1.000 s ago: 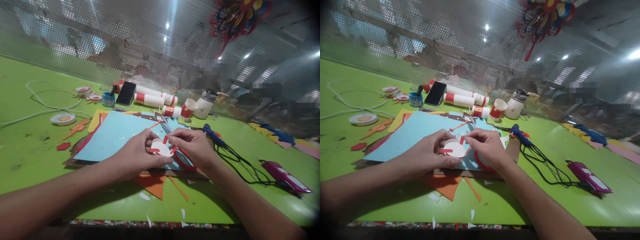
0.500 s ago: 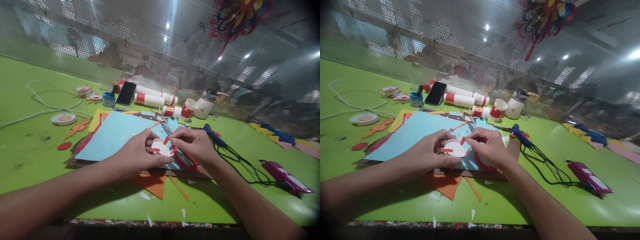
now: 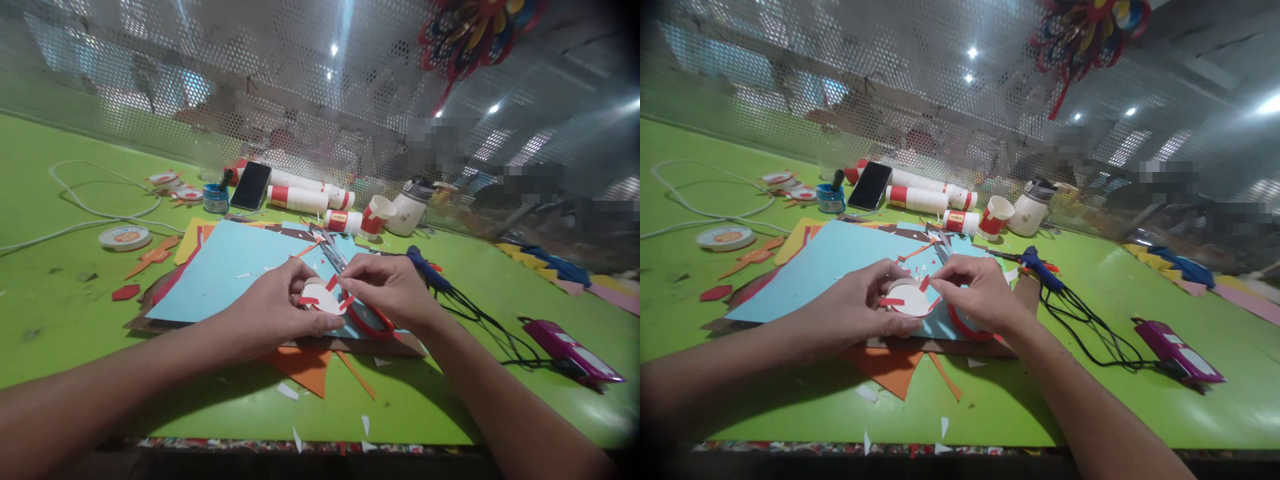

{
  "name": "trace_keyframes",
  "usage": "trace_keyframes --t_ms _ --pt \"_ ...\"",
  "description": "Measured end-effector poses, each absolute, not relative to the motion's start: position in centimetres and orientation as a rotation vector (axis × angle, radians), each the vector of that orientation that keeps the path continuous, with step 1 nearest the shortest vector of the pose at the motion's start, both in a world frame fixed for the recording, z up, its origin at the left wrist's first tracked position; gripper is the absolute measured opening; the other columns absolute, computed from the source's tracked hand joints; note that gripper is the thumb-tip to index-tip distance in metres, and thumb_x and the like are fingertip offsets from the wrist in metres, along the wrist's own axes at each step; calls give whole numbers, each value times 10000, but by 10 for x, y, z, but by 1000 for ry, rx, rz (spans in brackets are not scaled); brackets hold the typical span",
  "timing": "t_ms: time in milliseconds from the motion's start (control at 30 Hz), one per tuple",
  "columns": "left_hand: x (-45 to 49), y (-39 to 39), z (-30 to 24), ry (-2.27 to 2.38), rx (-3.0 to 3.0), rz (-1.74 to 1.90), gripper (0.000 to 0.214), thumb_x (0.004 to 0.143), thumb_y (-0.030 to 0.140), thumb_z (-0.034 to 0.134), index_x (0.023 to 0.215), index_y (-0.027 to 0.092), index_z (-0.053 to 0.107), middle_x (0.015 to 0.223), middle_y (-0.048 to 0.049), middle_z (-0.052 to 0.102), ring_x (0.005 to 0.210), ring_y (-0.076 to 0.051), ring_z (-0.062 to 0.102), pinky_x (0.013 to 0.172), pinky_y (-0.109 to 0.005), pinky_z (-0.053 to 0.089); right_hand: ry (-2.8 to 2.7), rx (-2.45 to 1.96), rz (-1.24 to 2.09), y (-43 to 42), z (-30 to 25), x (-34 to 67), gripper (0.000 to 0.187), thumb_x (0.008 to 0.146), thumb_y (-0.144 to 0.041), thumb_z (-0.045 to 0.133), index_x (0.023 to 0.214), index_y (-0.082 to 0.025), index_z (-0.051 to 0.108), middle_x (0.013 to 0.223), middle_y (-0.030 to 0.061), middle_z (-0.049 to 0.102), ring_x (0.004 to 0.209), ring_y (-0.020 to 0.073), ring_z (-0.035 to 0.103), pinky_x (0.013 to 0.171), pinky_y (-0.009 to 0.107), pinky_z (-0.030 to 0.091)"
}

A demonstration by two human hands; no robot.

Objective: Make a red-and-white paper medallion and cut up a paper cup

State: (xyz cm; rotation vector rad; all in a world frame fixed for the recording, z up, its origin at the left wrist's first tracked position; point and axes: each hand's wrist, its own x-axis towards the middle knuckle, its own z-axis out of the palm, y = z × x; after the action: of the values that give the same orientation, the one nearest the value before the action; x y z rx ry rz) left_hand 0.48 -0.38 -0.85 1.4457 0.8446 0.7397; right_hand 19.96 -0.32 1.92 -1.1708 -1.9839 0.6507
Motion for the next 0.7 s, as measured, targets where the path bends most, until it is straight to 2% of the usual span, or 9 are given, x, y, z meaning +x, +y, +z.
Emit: trace_keyframes --t_ms 267,533,700 --pt "4 -5 -7 826 1460 728 485 613 369 773 917 192 439 799 -9 637 735 -184 627 624 -307 505 -1985 -1239 769 -5 26 205 91 737 -222 653 718 -140 689 707 35 637 638 134 552 587 266 436" --pt "4 -4 -10 812 1493 704 536 594 413 780 954 183 457 784 -14 638 719 -193 629 598 -308 500 -1969 -1368 887 -4 28 204 225 743 -344 671 718 -122 696 660 48 658 614 147 567 574 265 439" --pt "3 -3 -12 824 1546 683 530 598 435 771 955 175 480 832 -39 650 766 -209 632 619 -314 497 -1992 -1364 888 -2 23 201 142 720 -272 672 696 -133 691 646 29 643 591 124 544 554 244 422"
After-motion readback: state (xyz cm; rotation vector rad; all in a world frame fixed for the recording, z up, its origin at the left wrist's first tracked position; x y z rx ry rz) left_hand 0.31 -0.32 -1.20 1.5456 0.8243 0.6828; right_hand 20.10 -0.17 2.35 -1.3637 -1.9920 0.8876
